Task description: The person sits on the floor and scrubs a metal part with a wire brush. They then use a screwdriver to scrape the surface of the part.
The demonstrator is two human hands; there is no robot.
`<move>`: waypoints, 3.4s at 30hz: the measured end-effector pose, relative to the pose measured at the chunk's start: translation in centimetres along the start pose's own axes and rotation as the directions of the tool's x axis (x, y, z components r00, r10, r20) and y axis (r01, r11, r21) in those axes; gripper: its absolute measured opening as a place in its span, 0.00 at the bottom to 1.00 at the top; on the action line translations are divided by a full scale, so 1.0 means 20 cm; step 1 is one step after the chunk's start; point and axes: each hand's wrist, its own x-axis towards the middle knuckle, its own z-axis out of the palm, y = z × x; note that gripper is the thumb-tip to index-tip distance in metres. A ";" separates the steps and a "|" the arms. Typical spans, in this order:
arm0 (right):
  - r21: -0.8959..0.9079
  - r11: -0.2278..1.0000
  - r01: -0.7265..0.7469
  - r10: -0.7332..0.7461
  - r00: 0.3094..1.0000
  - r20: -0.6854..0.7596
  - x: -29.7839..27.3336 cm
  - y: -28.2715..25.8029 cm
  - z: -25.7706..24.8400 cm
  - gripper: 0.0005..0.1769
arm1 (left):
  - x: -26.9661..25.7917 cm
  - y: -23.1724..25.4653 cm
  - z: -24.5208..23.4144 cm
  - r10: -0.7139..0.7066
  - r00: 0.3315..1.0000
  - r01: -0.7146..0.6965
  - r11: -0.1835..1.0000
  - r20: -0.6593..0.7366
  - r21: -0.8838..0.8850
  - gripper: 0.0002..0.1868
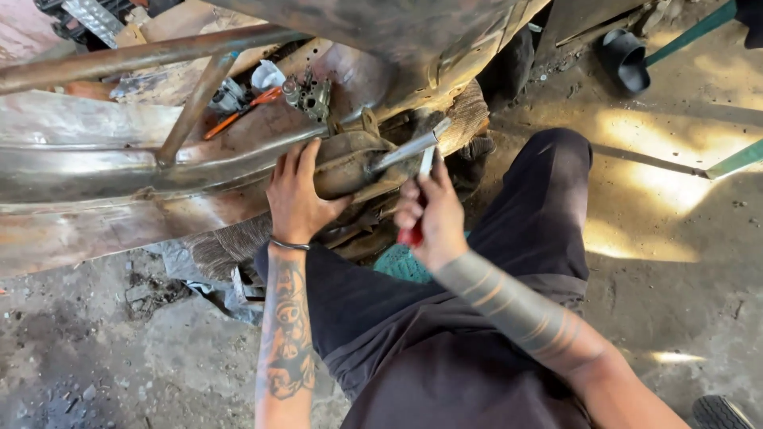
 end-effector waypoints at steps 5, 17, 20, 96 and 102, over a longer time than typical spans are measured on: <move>-0.037 0.997 -0.065 0.065 0.998 0.011 0.01 0.06 -0.10 0.13 | 0.01 0.00 0.00 -0.003 1.000 0.003 1.000 0.026 -0.010 0.57; -0.118 0.992 0.042 -0.046 0.999 -0.029 -0.10 0.07 0.02 0.32 | 0.00 -0.03 0.02 0.002 1.000 -0.002 1.000 -0.016 0.008 0.58; -0.262 0.965 0.019 -0.005 0.998 0.055 -0.26 0.13 -0.06 0.34 | 0.01 -0.08 0.05 0.005 1.000 -0.005 1.000 -0.003 0.000 0.58; -0.797 -0.290 0.530 0.530 0.782 0.327 -0.12 -1.06 -0.02 0.18 | -0.54 0.40 0.15 0.089 0.988 -0.064 0.979 -0.123 0.195 0.46; -0.982 -0.173 0.080 0.329 0.944 0.019 -0.48 -0.78 -0.12 0.40 | -0.56 0.44 0.14 0.068 0.983 -0.039 0.985 -0.170 0.169 0.27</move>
